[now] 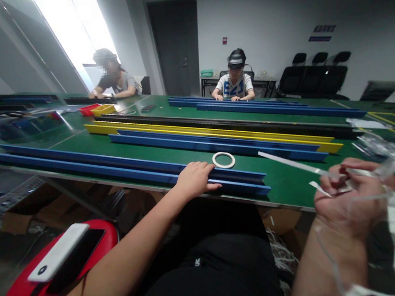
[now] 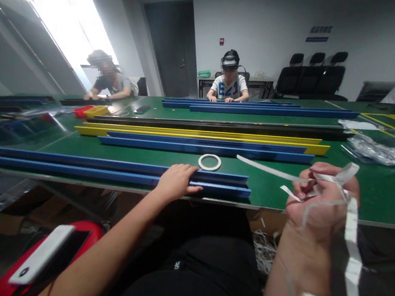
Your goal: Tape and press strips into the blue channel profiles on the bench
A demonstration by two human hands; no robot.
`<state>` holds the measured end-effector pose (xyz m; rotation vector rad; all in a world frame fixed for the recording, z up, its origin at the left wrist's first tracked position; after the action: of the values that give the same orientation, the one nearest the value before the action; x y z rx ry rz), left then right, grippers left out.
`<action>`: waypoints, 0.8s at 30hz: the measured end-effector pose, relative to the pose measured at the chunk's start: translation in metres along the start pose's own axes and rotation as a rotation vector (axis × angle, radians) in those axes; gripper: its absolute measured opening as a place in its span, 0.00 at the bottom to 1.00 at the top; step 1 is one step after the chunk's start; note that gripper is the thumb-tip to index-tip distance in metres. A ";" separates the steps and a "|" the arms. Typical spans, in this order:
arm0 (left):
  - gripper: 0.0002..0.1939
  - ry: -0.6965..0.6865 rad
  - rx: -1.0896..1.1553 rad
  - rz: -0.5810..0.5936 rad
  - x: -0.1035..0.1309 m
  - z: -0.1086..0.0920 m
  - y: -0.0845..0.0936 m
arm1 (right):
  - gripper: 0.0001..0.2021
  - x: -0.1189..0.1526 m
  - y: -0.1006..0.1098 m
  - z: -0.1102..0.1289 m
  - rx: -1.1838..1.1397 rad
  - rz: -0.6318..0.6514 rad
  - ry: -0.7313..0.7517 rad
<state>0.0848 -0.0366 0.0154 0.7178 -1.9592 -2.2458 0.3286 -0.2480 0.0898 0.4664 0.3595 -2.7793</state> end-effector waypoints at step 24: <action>0.34 -0.007 -0.006 -0.029 0.001 0.001 -0.003 | 0.40 -0.002 -0.018 -0.007 -0.155 0.079 0.062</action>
<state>0.0841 -0.0360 0.0126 0.7429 -1.9577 -2.2724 0.3267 -0.2286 0.0877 0.5180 0.5535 -2.6403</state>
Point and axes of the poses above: each hand's wrist, its own x-axis away from the middle knuckle, its own y-axis out of the back of the hand, z = x × y, the point moved 3 cm from there along -x, towards the middle knuckle, and after that the axes turned 9 degrees about -y, right-handed, at the moved point
